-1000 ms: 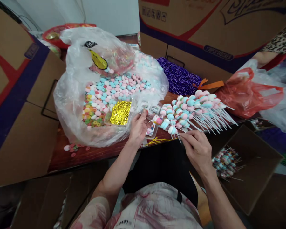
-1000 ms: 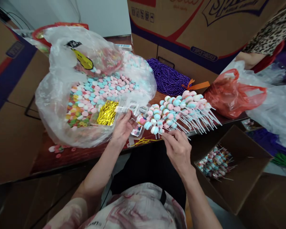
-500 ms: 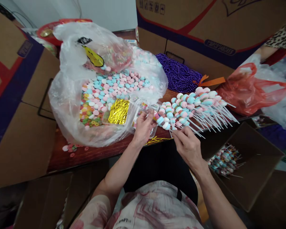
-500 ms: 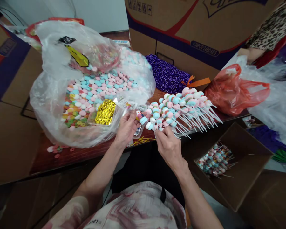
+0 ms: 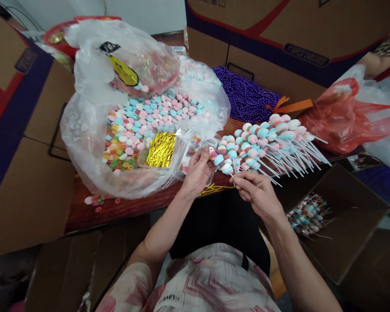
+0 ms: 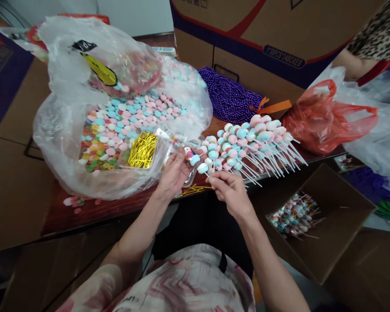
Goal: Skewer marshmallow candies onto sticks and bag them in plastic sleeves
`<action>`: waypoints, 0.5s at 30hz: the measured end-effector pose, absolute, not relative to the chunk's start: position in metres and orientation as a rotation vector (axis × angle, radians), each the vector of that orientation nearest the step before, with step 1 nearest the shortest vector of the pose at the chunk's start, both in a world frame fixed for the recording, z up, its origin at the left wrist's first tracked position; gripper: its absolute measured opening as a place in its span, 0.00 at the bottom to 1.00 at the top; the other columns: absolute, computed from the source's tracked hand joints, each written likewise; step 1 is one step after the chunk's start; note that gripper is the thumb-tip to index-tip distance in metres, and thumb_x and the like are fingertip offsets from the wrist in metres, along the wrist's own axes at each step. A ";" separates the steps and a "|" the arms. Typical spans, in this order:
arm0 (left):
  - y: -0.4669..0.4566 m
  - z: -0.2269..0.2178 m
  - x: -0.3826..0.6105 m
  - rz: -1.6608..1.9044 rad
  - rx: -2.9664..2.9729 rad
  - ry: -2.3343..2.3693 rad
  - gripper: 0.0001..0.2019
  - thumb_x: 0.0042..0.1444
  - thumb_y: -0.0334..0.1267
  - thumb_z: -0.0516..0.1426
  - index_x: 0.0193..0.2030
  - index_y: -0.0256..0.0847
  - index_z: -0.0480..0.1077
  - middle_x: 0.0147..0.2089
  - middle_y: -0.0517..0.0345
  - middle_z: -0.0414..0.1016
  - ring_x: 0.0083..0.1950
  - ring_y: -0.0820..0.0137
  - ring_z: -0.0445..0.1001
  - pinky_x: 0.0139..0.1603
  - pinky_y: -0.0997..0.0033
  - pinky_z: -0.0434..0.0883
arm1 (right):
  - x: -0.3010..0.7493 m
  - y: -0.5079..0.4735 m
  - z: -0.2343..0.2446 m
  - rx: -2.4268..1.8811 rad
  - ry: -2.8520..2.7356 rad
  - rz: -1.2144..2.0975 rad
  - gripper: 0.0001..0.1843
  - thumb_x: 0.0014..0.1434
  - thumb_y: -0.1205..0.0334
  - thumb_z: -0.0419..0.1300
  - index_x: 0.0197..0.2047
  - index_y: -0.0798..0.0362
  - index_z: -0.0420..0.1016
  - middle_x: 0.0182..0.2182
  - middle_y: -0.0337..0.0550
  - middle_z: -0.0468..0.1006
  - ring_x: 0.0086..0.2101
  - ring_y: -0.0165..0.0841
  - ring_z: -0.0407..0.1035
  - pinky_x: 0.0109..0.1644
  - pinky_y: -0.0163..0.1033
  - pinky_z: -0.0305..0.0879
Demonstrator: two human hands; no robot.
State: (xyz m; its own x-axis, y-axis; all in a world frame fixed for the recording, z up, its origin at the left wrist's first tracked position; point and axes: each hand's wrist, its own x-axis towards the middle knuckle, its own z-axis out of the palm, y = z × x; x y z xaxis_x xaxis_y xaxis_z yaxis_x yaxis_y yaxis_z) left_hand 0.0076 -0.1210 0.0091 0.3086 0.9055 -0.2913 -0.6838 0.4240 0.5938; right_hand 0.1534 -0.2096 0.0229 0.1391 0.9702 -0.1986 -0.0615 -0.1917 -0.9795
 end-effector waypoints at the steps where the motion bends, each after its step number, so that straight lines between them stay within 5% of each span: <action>1: -0.120 0.010 0.007 1.089 0.396 0.648 0.12 0.57 0.45 0.67 0.34 0.38 0.74 0.38 0.50 0.84 0.50 0.61 0.84 0.51 0.65 0.79 | 0.153 -0.208 0.025 -1.400 -1.053 1.203 0.13 0.57 0.52 0.66 0.31 0.54 0.79 0.20 0.34 0.66 0.18 0.23 0.51 0.21 0.34 0.46; 5: -0.112 0.024 0.001 1.102 0.358 0.659 0.14 0.57 0.48 0.66 0.35 0.37 0.76 0.39 0.48 0.84 0.51 0.59 0.83 0.50 0.64 0.80 | 0.146 -0.204 0.035 -1.485 -1.546 0.721 0.10 0.65 0.60 0.60 0.32 0.51 0.78 0.27 0.38 0.76 0.28 0.30 0.68 0.34 0.36 0.64; 15: -0.110 0.052 0.008 1.201 0.386 0.630 0.15 0.59 0.49 0.65 0.33 0.38 0.74 0.37 0.53 0.83 0.52 0.59 0.83 0.51 0.64 0.79 | 0.128 -0.191 0.031 -1.411 -1.757 0.214 0.12 0.68 0.65 0.54 0.38 0.50 0.79 0.31 0.43 0.80 0.31 0.32 0.74 0.39 0.37 0.69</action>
State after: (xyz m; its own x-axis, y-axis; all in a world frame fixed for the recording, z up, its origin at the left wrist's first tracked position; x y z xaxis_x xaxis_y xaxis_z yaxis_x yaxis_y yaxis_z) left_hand 0.0083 -0.1104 0.0521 0.2229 0.9437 -0.2446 -0.7382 0.3273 0.5899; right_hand 0.1276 -0.1915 0.0315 -0.0017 0.8658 0.5004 0.7202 0.3482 -0.6000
